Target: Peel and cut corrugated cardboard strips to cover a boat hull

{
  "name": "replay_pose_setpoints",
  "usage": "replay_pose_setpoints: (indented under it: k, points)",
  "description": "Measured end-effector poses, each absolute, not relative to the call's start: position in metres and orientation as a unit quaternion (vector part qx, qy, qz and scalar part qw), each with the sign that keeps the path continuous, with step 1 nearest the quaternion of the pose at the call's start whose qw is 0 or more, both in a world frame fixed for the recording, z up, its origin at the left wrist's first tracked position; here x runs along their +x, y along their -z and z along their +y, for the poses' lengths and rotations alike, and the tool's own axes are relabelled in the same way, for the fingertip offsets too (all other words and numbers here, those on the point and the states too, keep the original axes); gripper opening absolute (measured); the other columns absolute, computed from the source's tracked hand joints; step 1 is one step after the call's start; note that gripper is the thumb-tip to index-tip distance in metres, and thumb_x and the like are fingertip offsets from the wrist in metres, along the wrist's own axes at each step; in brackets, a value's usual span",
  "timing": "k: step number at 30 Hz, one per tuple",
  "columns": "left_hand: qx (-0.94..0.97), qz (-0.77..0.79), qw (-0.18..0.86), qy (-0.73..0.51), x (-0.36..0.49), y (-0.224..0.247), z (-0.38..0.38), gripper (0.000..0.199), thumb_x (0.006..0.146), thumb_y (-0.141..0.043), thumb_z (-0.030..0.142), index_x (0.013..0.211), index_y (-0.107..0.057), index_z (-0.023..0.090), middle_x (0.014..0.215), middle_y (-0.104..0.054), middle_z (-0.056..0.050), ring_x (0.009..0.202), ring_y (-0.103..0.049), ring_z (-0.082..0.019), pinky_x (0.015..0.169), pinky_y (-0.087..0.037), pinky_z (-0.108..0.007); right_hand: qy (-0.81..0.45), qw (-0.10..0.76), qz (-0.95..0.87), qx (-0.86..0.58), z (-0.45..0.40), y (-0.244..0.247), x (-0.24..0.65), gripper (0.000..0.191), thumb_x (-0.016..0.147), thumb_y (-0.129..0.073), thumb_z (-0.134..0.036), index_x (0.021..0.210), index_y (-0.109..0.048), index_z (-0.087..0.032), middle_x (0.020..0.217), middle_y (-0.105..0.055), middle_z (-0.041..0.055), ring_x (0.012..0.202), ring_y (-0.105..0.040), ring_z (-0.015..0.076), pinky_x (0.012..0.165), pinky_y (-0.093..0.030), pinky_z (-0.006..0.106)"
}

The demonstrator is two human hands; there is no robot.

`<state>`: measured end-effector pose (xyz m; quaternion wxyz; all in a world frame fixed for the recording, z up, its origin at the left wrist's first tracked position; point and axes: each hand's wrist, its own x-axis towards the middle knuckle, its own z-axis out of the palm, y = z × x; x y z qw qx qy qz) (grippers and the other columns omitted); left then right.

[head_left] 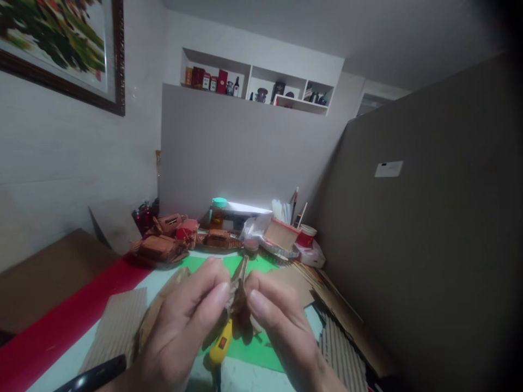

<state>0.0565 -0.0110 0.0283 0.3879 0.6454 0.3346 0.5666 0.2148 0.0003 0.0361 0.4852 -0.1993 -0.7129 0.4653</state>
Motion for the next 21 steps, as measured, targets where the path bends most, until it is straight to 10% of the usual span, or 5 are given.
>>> replay_pose_setpoints:
  k: [21]
  points:
    - [0.795, 0.295, 0.209, -0.487, 0.0511, -0.0223, -0.0152, 0.024, 0.096, -0.039, 0.017, 0.076, -0.045, 0.026, 0.072, -0.045, 0.003, 0.067, -0.049, -0.015, 0.064, -0.040, -0.028, -0.490, 0.454, -0.709, -0.226, -0.0020, -0.0425, 0.2212, 0.045, 0.092, -0.052, -0.045, 0.057, -0.055, -0.018, 0.055, -0.051, 0.0021, 0.053, -0.046, 0.0130, 0.052, -0.036, 0.026]
